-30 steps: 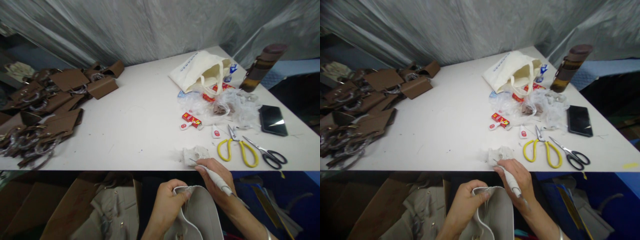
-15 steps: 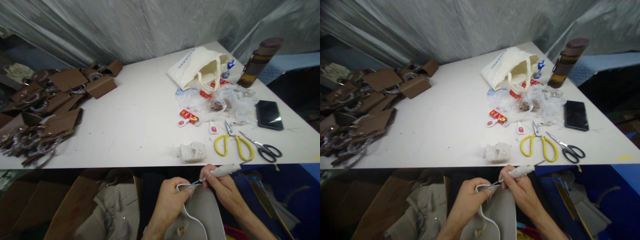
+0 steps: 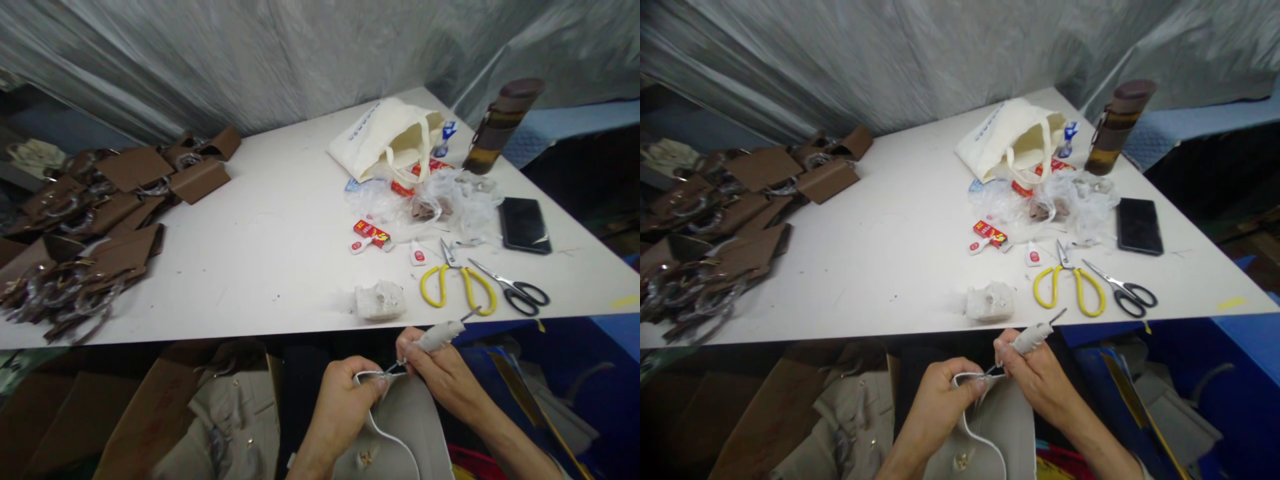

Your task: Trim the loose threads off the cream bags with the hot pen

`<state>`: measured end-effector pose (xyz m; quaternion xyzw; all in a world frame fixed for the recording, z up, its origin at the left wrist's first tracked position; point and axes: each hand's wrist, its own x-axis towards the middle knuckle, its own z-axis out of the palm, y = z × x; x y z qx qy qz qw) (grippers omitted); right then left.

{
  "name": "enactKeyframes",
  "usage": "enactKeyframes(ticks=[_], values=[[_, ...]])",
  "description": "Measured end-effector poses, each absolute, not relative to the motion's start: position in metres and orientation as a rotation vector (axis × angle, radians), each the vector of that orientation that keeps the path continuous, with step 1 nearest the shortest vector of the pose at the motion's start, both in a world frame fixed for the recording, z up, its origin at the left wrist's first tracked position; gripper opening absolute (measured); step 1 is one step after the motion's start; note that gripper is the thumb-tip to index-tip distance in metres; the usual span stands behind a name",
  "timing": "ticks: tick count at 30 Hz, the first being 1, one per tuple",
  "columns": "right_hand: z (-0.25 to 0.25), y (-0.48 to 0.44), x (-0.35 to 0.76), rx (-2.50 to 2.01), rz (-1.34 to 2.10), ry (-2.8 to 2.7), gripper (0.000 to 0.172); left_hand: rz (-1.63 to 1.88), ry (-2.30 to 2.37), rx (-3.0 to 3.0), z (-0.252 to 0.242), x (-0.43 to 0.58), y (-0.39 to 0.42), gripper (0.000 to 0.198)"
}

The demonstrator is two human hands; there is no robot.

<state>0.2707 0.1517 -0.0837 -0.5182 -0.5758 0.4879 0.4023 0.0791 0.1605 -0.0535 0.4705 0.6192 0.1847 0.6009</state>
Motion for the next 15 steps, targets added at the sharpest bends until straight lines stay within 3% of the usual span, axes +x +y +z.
enactKeyframes(ticks=[15], values=[[-0.070, 0.172, 0.266, -1.231, 1.290, -1.659, 0.035, 0.445, 1.405, 1.082, -0.055, 0.084, 0.157, 0.008]])
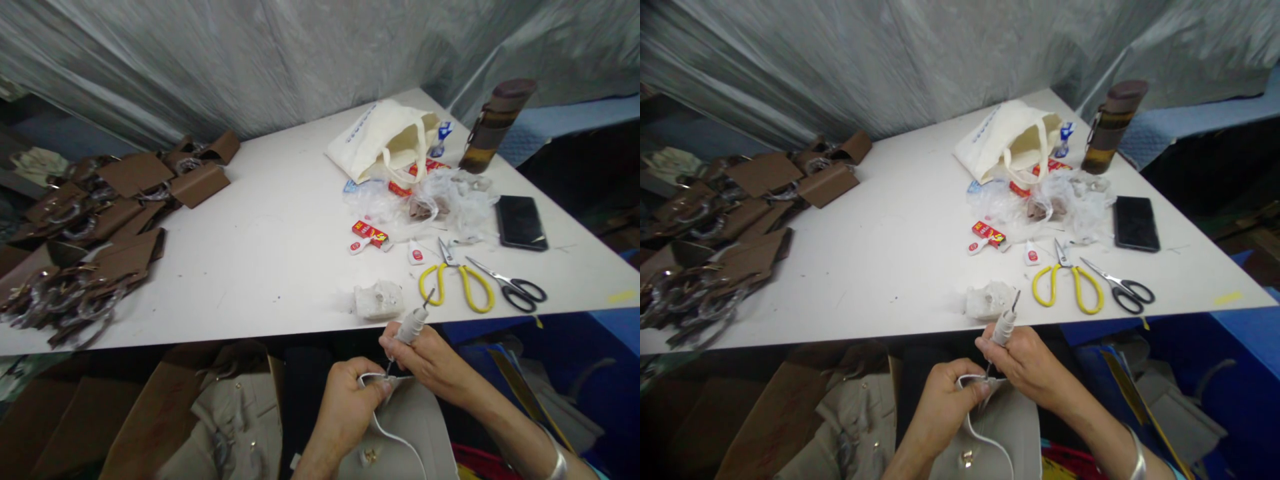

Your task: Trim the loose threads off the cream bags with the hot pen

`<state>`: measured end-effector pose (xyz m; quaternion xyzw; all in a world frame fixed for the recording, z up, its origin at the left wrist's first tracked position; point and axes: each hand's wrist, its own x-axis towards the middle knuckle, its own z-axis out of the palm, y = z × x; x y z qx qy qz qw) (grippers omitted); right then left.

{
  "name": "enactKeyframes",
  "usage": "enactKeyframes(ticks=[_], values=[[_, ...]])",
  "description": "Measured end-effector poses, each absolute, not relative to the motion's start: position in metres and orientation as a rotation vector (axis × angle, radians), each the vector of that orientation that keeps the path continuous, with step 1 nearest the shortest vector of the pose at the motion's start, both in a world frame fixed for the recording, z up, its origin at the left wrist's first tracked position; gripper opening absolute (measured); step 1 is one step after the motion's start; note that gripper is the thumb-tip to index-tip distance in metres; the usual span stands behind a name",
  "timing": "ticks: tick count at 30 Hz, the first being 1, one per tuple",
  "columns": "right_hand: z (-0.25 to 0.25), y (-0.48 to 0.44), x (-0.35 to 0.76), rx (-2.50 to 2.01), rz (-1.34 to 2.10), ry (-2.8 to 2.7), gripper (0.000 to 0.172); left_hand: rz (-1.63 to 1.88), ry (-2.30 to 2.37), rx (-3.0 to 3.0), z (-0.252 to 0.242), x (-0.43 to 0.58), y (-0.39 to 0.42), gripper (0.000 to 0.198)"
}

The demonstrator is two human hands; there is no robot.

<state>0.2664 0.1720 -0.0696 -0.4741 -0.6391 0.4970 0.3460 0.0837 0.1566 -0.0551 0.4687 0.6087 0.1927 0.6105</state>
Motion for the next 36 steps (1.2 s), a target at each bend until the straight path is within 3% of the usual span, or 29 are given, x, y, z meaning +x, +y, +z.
enactKeyframes(ticks=[10, 20, 25, 30, 36], values=[[-0.069, 0.188, 0.260, -1.040, 1.387, -1.821, 0.031, 0.439, 1.376, 1.012, -0.066, 0.084, 0.154, 0.011], [-0.073, 0.174, 0.258, -1.136, 1.271, -1.749, 0.039, 0.518, 1.328, 0.958, -0.072, 0.083, 0.150, 0.016], [-0.074, 0.161, 0.265, -1.208, 1.216, -1.439, 0.050, 0.517, 1.345, 0.954, -0.068, 0.079, 0.146, 0.015], [-0.088, 0.141, 0.275, -1.148, 1.151, -1.174, 0.034, 0.552, 1.350, 0.973, -0.066, 0.075, 0.142, 0.013], [-0.087, 0.121, 0.275, -1.211, 1.159, -1.318, 0.027, 0.577, 1.351, 1.019, -0.057, 0.074, 0.138, 0.010]])
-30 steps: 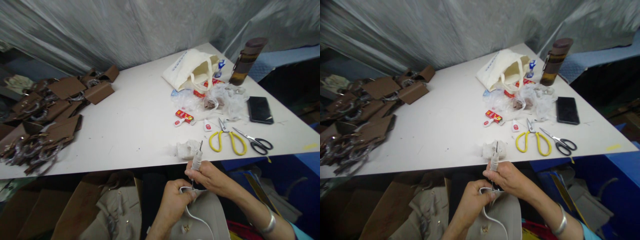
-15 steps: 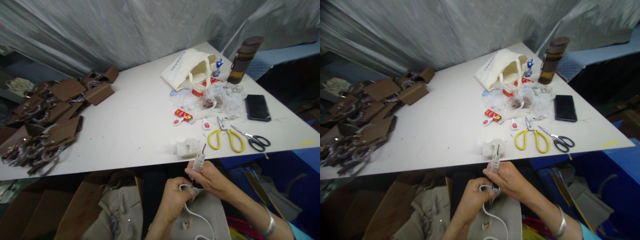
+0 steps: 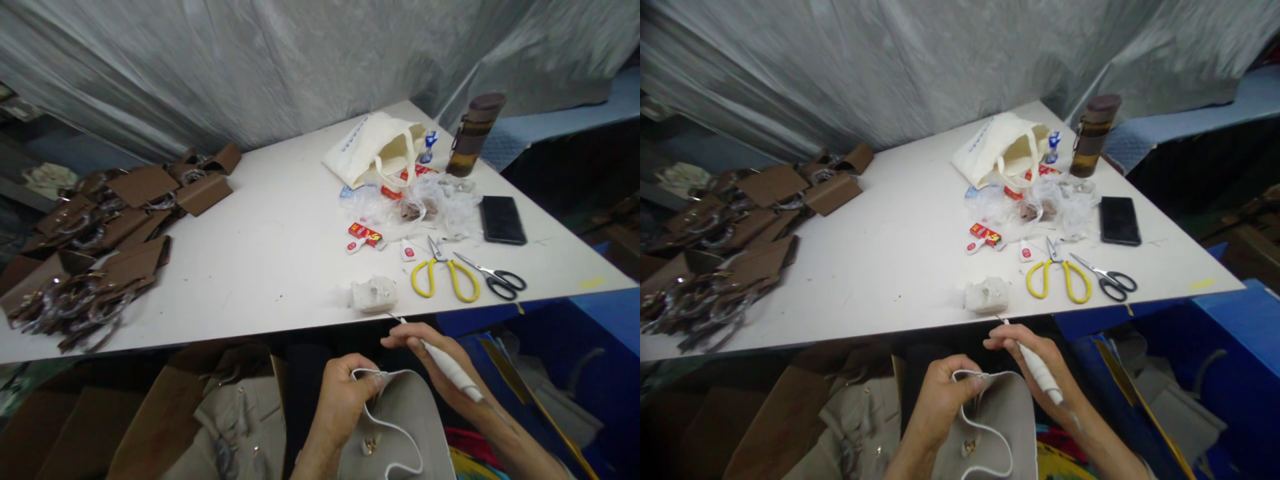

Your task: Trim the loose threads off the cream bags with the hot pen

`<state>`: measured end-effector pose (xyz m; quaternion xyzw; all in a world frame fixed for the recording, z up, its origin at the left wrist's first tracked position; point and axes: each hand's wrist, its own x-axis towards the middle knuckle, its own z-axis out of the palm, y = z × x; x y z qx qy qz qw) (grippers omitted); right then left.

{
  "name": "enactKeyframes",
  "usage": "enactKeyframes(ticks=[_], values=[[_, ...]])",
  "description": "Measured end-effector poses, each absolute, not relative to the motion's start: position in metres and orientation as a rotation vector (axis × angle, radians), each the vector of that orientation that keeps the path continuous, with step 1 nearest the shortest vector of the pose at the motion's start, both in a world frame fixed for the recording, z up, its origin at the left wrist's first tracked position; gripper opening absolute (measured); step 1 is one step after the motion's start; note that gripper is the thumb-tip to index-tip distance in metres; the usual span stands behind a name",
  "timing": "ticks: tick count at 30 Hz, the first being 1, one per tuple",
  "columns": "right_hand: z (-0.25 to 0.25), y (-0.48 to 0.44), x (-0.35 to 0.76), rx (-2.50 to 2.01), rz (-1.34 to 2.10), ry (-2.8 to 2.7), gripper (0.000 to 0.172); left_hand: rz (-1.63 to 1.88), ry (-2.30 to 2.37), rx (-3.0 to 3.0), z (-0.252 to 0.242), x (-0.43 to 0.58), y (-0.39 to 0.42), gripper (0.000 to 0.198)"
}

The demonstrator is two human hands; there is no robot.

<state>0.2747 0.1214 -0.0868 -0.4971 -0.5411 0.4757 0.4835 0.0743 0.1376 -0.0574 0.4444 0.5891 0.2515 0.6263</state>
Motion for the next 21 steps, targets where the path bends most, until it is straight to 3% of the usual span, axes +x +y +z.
enactKeyframes(ticks=[4, 10, 15, 21], values=[[-0.078, 0.114, 0.268, -1.213, 1.155, -1.500, 0.017, 0.606, 1.351, 1.015, -0.052, 0.074, 0.133, 0.012], [-0.069, 0.104, 0.259, -1.324, 1.171, -1.691, 0.026, 0.588, 1.377, 1.117, -0.049, 0.071, 0.127, 0.010], [-0.064, 0.103, 0.256, -1.381, 1.185, -1.708, 0.023, 0.616, 1.343, 1.194, -0.049, 0.070, 0.124, 0.005], [-0.062, 0.101, 0.258, -1.437, 1.209, -1.742, 0.019, 0.664, 1.295, 1.140, -0.045, 0.073, 0.119, 0.022]])
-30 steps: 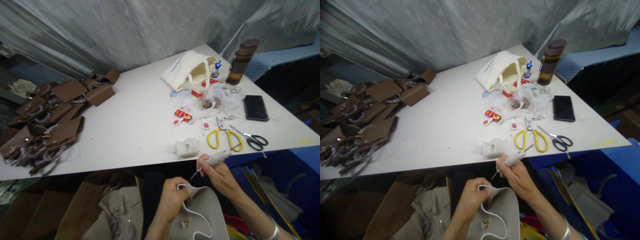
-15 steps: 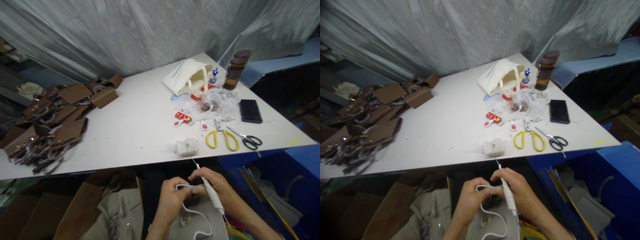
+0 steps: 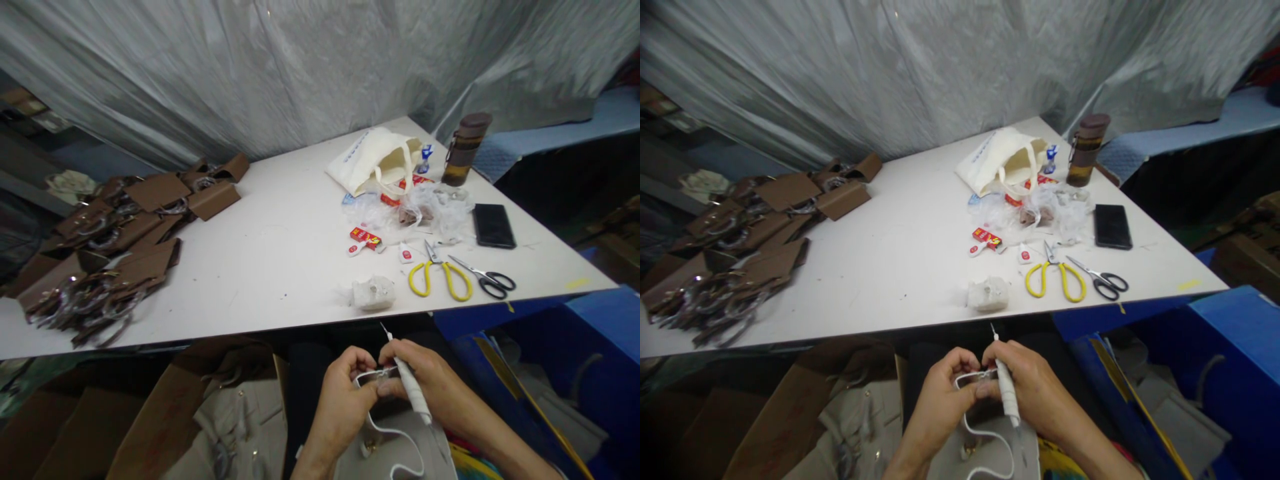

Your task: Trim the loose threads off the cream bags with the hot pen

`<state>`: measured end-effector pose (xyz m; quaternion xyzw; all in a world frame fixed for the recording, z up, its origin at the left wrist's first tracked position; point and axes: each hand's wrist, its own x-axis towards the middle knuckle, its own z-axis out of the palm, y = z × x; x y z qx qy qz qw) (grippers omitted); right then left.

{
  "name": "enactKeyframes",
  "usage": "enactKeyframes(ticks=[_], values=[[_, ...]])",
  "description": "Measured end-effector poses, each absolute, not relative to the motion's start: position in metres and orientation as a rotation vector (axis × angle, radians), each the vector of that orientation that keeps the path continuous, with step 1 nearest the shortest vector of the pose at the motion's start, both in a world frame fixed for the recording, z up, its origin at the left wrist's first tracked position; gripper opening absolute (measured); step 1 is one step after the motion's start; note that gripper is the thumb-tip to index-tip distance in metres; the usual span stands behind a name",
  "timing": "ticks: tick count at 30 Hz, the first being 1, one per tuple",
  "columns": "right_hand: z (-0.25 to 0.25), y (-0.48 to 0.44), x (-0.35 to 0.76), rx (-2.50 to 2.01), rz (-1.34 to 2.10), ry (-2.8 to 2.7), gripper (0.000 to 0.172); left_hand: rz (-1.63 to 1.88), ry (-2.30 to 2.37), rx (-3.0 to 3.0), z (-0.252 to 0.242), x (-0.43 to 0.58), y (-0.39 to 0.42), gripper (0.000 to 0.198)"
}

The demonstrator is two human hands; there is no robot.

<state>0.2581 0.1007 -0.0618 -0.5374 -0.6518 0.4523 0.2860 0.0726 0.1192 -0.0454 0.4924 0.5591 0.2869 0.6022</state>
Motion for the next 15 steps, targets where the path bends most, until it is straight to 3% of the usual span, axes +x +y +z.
enactKeyframes(ticks=[10, 15], values=[[-0.060, 0.094, 0.257, -1.363, 1.220, -1.757, 0.003, 0.617, 1.224, 1.184, -0.043, 0.071, 0.117, 0.024], [-0.060, 0.086, 0.254, -1.347, 1.036, -1.824, 0.013, 0.588, 1.164, 1.214, -0.040, 0.070, 0.114, 0.024]])
